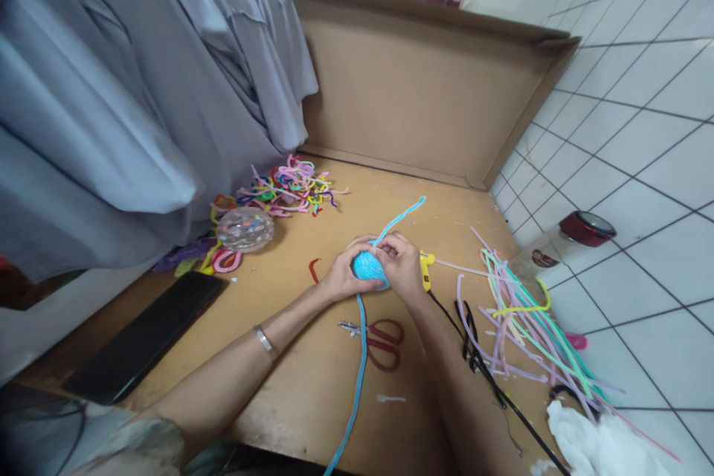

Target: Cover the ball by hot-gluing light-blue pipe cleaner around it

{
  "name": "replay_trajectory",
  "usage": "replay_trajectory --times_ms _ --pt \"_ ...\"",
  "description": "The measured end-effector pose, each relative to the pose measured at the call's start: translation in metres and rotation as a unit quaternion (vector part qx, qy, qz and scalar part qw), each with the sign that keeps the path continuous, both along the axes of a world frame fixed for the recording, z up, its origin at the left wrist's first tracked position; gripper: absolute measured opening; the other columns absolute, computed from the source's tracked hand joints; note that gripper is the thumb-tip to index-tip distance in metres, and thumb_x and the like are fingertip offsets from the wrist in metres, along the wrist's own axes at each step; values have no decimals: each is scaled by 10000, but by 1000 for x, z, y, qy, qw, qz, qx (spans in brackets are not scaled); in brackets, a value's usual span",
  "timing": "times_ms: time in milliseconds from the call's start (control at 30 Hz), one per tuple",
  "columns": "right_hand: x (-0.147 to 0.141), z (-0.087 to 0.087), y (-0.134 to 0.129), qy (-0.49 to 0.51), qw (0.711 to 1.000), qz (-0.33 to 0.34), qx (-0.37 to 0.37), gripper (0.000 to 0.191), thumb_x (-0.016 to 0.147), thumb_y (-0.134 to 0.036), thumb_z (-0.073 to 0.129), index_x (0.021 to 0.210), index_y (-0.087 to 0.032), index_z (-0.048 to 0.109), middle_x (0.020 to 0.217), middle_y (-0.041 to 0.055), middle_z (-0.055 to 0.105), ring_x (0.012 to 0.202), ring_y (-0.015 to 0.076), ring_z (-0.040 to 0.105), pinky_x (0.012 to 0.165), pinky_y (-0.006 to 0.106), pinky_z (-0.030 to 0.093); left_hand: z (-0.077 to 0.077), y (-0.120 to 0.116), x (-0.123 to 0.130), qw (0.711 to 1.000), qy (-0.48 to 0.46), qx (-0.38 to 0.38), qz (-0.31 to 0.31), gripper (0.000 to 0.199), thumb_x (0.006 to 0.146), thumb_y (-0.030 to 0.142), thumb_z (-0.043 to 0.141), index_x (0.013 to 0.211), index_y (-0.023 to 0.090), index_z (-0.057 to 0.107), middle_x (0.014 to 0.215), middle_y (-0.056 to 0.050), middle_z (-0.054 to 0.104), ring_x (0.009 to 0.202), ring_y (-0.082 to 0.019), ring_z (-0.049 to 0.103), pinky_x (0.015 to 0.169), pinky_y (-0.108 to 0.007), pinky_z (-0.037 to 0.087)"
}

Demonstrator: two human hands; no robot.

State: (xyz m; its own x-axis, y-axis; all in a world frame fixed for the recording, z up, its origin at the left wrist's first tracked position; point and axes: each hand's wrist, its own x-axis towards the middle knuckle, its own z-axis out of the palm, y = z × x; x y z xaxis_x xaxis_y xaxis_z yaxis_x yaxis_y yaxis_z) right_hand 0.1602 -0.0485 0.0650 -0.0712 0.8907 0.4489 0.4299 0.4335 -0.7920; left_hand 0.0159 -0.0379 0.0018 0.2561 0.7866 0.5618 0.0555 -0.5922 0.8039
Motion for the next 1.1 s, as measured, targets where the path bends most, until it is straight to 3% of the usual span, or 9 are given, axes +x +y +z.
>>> replay_trajectory --times_ms 333,533,700,933,1100 --pt "1 3 -2 -88 995 -12 32 195 829 -365 558 794 -196 649 764 40 593 693 164 544 647 285 427 1 1 0 1000 -9 -5 8 577 552 250 828 1069 177 583 1273 -128 556 1198 -273 539 1027 -447 429" --pt "20 0 8 -159 986 -23 49 314 859 -189 396 946 -174 697 932 103 630 912 222 580 835 358 450 2 3 -2 999 -24 -47 5 594 527 251 845 1051 189 572 1286 -113 562 1203 -272 542 1035 -446 417" --pt "20 -4 7 -251 967 -37 9 396 808 -91 385 997 -179 722 952 103 646 886 212 586 816 335 447 2 4 -3 998 -38 -54 1 595 529 255 839 1049 180 558 1274 -124 559 1192 -269 544 1017 -431 423" --pt "13 -9 8 -225 974 2 20 403 797 -78 397 972 -214 733 949 89 595 924 212 566 834 349 468 3 4 -3 997 -46 -67 -5 580 523 276 838 1030 178 573 1252 -115 568 1193 -265 536 1015 -392 411" --pt "18 -16 14 -164 986 29 24 350 857 -189 422 1081 -229 687 1019 89 615 971 230 569 881 402 475 1 6 -4 992 -66 -107 2 604 511 300 835 1031 180 552 1271 -106 561 1174 -260 551 1003 -391 422"
